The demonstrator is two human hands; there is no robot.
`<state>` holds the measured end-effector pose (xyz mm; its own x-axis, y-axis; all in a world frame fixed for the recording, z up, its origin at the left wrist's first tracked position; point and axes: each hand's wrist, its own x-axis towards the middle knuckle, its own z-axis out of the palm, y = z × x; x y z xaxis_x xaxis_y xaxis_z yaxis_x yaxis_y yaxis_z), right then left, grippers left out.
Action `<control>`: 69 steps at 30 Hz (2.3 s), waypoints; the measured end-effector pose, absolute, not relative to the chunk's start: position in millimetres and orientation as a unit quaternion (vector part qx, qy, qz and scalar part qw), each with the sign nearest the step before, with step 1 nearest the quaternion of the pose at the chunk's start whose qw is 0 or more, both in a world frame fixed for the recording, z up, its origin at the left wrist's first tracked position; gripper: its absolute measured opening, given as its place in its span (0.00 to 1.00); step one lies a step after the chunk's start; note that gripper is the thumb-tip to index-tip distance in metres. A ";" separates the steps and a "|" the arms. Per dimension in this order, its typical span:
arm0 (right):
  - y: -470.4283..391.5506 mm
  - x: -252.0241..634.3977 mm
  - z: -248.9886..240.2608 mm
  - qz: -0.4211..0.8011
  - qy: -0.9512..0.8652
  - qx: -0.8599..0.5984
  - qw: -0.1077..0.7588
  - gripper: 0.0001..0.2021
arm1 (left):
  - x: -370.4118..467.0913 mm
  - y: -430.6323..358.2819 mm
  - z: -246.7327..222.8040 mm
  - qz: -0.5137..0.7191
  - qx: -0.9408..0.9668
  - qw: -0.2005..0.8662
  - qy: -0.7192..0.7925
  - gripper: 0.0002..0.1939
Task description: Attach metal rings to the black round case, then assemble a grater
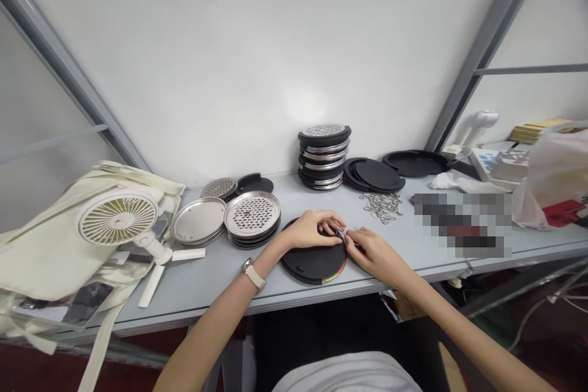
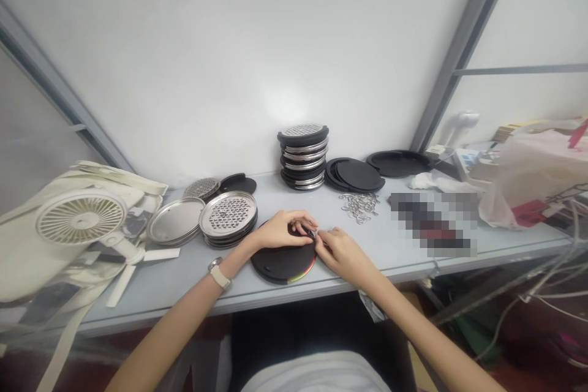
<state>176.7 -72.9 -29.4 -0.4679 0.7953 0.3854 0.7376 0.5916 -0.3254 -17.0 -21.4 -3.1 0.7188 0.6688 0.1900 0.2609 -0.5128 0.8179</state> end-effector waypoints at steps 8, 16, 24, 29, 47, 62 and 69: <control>-72.7 177.1 -30.9 0.055 -0.853 -0.452 0.255 0.13 | -15.6 -22.6 -2.5 0.250 0.848 0.375 0.280 0.11; -71.5 176.6 -31.7 0.061 -0.856 -0.445 0.255 0.16 | -15.2 -22.3 -3.6 0.267 0.848 0.361 0.282 0.11; -70.9 176.0 -30.9 0.081 -0.851 -0.452 0.253 0.18 | -15.4 -23.7 0.4 0.258 0.855 0.349 0.283 0.11; -72.1 176.7 -30.3 0.075 -0.852 -0.453 0.253 0.19 | -14.8 -24.2 1.6 0.260 0.849 0.364 0.281 0.12; -68.3 176.8 -33.7 0.074 -0.840 -0.483 0.237 0.23 | -15.0 -24.2 1.0 0.255 0.850 0.365 0.283 0.14; -71.3 178.1 -31.2 0.072 -0.846 -0.467 0.247 0.18 | -15.1 -23.1 -1.7 0.244 0.831 0.402 0.296 0.15; -71.6 177.3 -30.3 0.075 -0.847 -0.469 0.240 0.16 | -15.3 -23.1 -0.9 0.250 0.834 0.395 0.292 0.15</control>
